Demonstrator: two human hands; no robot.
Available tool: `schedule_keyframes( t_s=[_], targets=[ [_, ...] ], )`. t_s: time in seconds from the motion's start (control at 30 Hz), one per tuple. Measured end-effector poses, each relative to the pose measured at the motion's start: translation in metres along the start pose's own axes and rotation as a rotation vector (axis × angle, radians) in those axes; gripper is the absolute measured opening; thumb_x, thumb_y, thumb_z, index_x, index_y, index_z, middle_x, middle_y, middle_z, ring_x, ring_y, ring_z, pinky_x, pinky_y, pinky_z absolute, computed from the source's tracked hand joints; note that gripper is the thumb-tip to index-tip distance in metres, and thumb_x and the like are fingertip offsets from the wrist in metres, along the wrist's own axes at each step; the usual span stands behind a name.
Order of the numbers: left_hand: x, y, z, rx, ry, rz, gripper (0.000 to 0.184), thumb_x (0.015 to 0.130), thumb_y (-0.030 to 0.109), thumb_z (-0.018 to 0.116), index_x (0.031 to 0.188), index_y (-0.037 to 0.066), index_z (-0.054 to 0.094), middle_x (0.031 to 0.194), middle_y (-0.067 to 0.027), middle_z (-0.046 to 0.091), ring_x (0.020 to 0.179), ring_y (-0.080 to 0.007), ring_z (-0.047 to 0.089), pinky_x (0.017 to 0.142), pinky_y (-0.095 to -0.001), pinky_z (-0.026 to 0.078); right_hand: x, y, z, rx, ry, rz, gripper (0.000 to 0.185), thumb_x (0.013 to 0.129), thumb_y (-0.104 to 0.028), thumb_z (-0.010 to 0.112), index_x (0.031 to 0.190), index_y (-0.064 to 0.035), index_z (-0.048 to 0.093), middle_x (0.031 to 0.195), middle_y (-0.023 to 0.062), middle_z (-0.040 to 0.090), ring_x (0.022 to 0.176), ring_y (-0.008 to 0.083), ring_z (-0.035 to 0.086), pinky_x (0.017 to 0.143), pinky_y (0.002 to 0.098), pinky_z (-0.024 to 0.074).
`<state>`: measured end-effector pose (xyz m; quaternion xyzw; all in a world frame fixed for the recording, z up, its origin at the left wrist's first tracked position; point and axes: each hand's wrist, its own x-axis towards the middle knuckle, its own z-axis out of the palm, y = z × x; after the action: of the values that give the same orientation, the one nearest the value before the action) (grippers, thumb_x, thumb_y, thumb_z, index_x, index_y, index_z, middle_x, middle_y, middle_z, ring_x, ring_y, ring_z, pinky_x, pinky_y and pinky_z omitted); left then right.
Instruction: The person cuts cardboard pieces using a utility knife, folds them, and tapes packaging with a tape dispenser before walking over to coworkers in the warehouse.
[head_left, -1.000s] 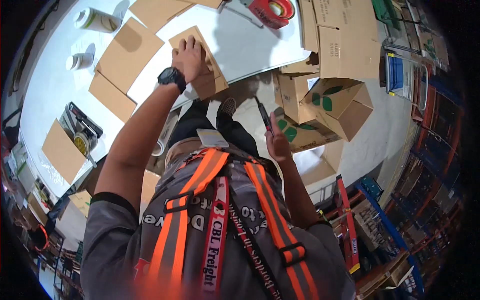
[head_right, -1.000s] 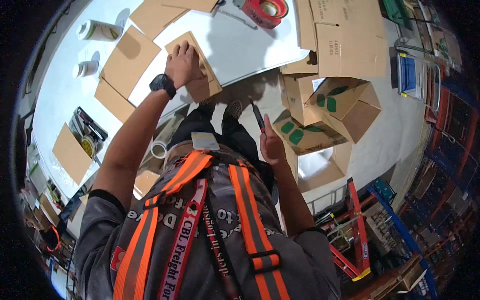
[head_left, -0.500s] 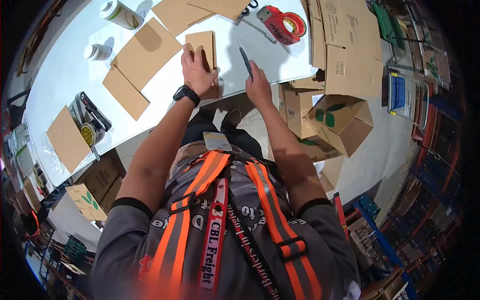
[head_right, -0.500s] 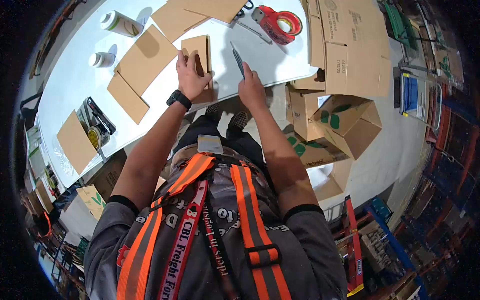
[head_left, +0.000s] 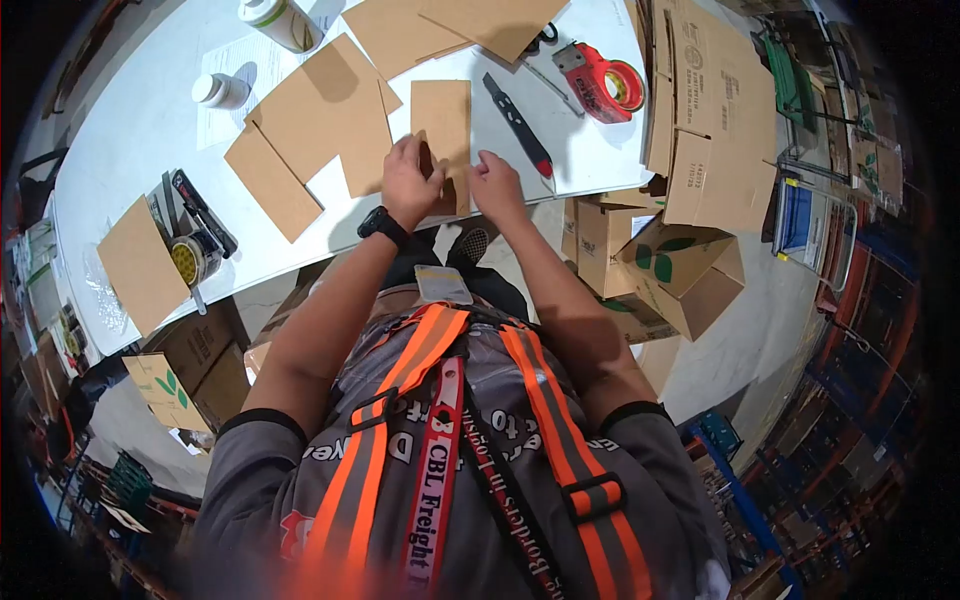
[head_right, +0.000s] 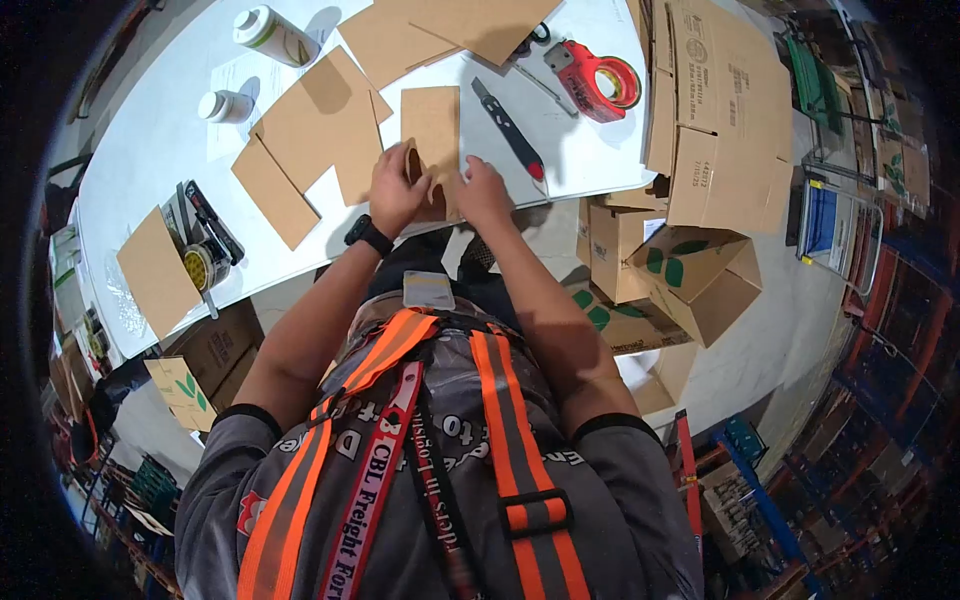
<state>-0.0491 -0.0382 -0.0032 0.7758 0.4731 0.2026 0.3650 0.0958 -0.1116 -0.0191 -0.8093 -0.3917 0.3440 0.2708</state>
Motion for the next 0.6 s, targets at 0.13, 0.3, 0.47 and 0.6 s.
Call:
schedule_keyframes(
  t_s=[0.13,0.3,0.47,0.6],
  targets=[
    [0.012,-0.012,0.009,-0.557,0.001,-0.582,0.065,0.074,0.025,0.075,0.124,-0.003,0.046,0.093,-0.0109,0.061,0.082,-0.0215,0.06,0.075,-0.0328,0.049,0.012,0.003,0.006,0.178,0.03,0.192,0.046,0.077,-0.029,0.067,0.111,0.0003,0.057,0.083,0.0162,0.062,0.079,0.0319,0.061,0.072,0.0398,0.0487],
    [0.007,-0.011,-0.021,-1.036,-0.278,-0.624,0.02,0.087,0.026,0.063,0.093,0.007,0.063,0.08,0.0013,0.062,0.07,-0.0068,0.056,0.061,-0.0213,0.044,0.002,-0.026,-0.026,0.908,-0.282,0.444,0.014,0.086,-0.016,0.064,0.092,-0.0055,0.059,0.081,0.0003,0.058,0.071,0.0073,0.055,0.061,0.0219,0.0459],
    [-0.004,-0.009,-0.044,-1.093,-0.356,-0.647,0.028,0.088,0.022,0.062,0.11,0.005,0.06,0.099,-0.0015,0.064,0.089,-0.0101,0.058,0.079,-0.0238,0.045,0.003,-0.037,-0.033,1.012,-0.377,0.334,0.011,0.087,-0.016,0.063,0.09,-0.0059,0.06,0.078,-0.0017,0.057,0.068,0.0065,0.053,0.061,0.0203,0.0432],
    [0.019,-0.035,-0.037,-0.513,0.227,-0.126,0.041,0.084,0.023,0.066,0.115,-0.003,0.055,0.12,-0.0134,0.056,0.111,-0.0252,0.053,0.096,-0.0352,0.04,0.003,-0.033,-0.036,0.737,-0.47,0.134,0.009,0.087,-0.015,0.061,0.089,-0.006,0.06,0.077,-0.0023,0.056,0.068,0.0064,0.051,0.062,0.021,0.0425]
  ],
)
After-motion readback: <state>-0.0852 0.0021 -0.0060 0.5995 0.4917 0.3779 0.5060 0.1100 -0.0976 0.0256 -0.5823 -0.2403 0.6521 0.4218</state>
